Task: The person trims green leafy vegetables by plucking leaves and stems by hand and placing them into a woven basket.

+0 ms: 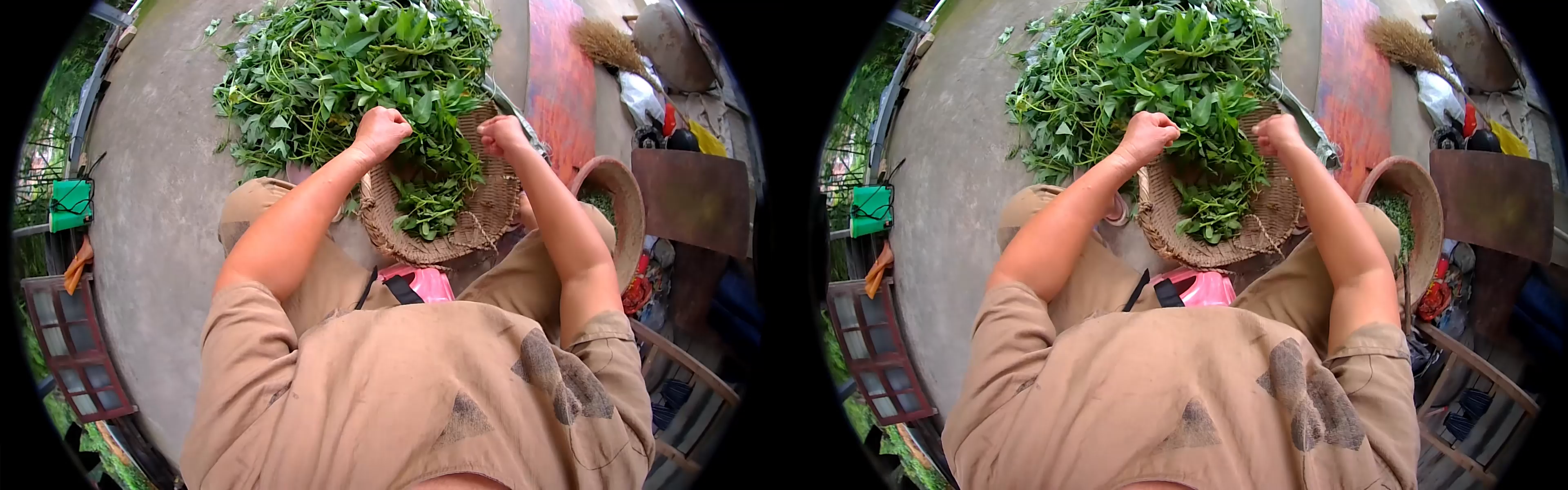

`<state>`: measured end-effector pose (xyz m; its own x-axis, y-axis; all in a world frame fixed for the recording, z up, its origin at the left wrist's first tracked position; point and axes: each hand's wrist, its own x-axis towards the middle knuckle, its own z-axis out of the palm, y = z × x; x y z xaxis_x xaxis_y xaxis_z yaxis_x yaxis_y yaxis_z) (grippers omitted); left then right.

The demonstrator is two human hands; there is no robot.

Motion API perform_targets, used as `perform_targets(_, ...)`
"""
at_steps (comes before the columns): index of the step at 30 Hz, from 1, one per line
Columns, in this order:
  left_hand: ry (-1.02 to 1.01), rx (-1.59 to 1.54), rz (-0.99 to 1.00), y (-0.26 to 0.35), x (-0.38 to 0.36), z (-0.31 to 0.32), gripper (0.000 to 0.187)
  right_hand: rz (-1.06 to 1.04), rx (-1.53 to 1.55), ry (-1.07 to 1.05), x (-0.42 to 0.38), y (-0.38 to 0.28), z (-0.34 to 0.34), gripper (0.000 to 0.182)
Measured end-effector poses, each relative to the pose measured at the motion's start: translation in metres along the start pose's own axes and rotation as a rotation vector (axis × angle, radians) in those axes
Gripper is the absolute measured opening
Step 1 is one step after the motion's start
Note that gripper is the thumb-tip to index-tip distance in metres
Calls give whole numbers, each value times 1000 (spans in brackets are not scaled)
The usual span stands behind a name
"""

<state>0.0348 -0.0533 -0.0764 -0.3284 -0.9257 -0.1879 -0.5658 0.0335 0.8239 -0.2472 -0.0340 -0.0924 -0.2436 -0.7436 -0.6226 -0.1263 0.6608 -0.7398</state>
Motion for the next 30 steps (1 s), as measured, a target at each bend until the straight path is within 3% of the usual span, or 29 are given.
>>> perform_targets(1,-22,48,12,1,1,0,24,106,-30,4,16,19,1,4)
perform_targets(4,-73,157,60,12,-3,0,28,84,-440,-63,64,89,1,4)
perform_targets(6,-118,186,77,15,-2,-1,29,-150,-618,-169,124,168,-1,7)
perform_targets(7,-135,171,66,17,-1,-1,29,138,-304,-24,86,146,17,8)
perform_targets(8,-153,158,55,18,-1,-2,29,311,-160,-79,85,150,25,10)
perform_targets(11,-224,109,-1,24,-3,-5,30,402,2,80,61,160,58,18)
perform_targets(13,-244,73,-24,24,-3,-5,30,478,168,50,70,174,76,39)
perform_targets(16,-245,42,-45,21,-5,-4,28,589,498,-15,86,180,95,42)
perform_targets(19,-228,48,-56,20,-6,-3,30,702,790,143,97,175,109,36)
perform_targets(21,-220,44,-61,17,-6,-2,29,728,892,126,104,176,105,19)
perform_targets(26,-192,64,14,27,-2,-6,25,684,789,79,82,166,78,14)
perform_targets(30,-186,73,47,18,4,-4,28,527,801,140,45,140,55,13)
